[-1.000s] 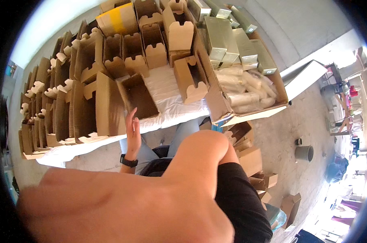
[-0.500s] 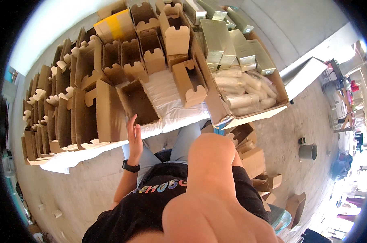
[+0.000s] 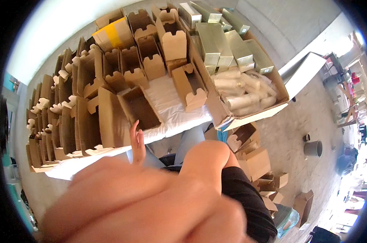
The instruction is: The person places bottles into individual cardboard packaging inserts, handling the bottles and cardboard inserts one at a time and organizing them on a table.
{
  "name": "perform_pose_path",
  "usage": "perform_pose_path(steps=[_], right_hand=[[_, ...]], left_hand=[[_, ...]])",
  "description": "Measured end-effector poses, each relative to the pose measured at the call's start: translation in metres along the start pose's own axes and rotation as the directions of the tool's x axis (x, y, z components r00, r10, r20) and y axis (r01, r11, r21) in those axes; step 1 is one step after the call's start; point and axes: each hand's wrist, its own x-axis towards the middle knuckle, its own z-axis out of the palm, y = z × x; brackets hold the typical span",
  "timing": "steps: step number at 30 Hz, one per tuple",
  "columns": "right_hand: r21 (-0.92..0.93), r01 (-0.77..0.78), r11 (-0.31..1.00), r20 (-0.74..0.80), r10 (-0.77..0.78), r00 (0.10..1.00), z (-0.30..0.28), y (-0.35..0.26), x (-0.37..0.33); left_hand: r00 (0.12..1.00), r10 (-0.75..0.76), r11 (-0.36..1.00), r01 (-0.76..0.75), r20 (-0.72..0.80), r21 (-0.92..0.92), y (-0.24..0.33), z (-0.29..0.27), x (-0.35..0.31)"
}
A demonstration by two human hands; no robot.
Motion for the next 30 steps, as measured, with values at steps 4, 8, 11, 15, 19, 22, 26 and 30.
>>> perform_pose_path(steps=[4,8,11,15,19,22,26,30], right_hand=[[0.024,0.023,0.999,0.016,-0.024,1.0,0.011,-0.005,-0.005],[-0.022,0.03,0.999,-0.021,-0.031,0.999,0.005,0.003,0.001],[-0.066,0.02,0.998,-0.059,-0.024,0.998,-0.005,0.008,0.003],[-0.104,0.007,0.995,-0.07,-0.014,0.997,-0.013,0.009,0.004],[-0.164,-0.021,0.986,-0.03,0.016,0.999,-0.017,0.001,0.0],[-0.124,-0.037,0.992,-0.026,0.034,0.999,-0.013,-0.008,-0.006],[-0.138,-0.019,0.99,0.013,0.021,1.0,-0.008,-0.02,-0.009],[-0.139,-0.001,0.99,0.018,0.004,1.0,-0.01,-0.026,-0.01]], left_hand=[[1.0,0.025,1.0,-0.025,-0.003,0.001,-0.001,-0.001,0.0],[1.0,-0.018,1.0,0.018,-0.011,-0.018,0.002,0.002,-0.002],[1.0,-0.009,1.0,0.009,0.009,-0.007,0.003,0.0,0.0],[1.0,-0.023,0.999,0.023,0.013,-0.036,-0.002,0.002,0.001],[0.997,-0.063,0.995,0.066,0.041,-0.076,0.002,0.009,0.002],[0.999,-0.04,0.998,0.04,0.004,-0.042,0.005,-0.003,-0.005],[0.999,-0.03,0.999,0.031,0.011,-0.039,0.004,0.002,0.0],[0.999,-0.034,0.998,0.035,0.012,-0.055,0.005,0.001,-0.003]])
